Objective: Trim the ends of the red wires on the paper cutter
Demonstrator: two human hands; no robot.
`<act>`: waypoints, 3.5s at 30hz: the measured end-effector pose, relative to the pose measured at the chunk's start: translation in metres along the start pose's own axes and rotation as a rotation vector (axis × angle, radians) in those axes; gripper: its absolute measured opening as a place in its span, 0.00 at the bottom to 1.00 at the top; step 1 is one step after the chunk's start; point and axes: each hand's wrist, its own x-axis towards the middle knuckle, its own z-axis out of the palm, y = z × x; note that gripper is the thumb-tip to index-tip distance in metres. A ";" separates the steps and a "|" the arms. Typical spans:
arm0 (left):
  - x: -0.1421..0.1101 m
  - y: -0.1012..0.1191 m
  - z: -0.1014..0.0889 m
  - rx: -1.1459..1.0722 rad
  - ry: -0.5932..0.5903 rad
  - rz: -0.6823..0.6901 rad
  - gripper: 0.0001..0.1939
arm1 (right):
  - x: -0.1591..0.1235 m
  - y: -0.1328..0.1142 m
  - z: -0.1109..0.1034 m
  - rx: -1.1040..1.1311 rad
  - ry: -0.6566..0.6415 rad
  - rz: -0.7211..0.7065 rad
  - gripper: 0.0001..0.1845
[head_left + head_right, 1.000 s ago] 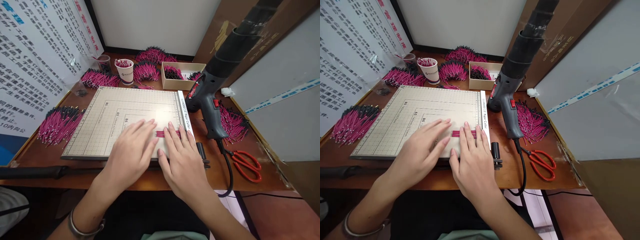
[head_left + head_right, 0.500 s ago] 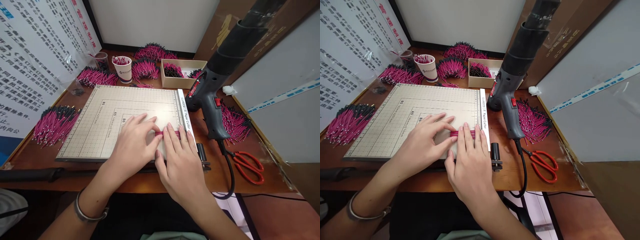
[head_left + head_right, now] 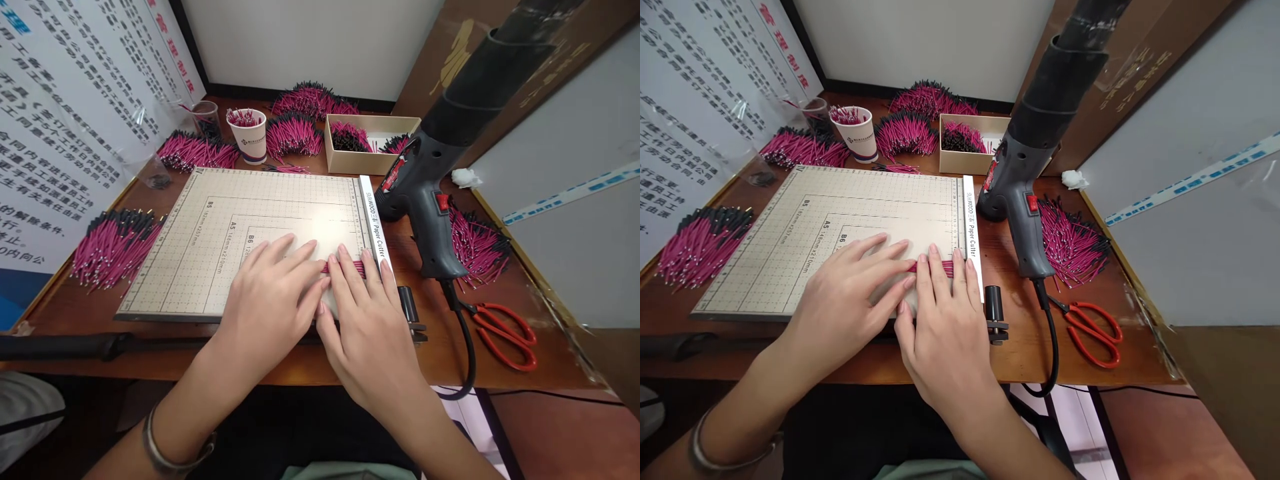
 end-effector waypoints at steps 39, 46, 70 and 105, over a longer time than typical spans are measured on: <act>-0.026 -0.004 0.003 0.190 -0.066 0.123 0.33 | -0.002 -0.003 0.006 -0.111 0.007 -0.013 0.30; -0.025 -0.003 0.005 0.204 -0.080 0.115 0.32 | -0.002 -0.003 0.005 -0.102 0.000 -0.008 0.30; -0.011 -0.003 -0.006 0.104 -0.037 0.067 0.30 | -0.002 -0.004 0.004 -0.106 0.008 -0.004 0.31; -0.008 0.001 0.000 -0.071 0.009 -0.100 0.15 | -0.001 -0.004 0.003 -0.103 0.012 0.002 0.29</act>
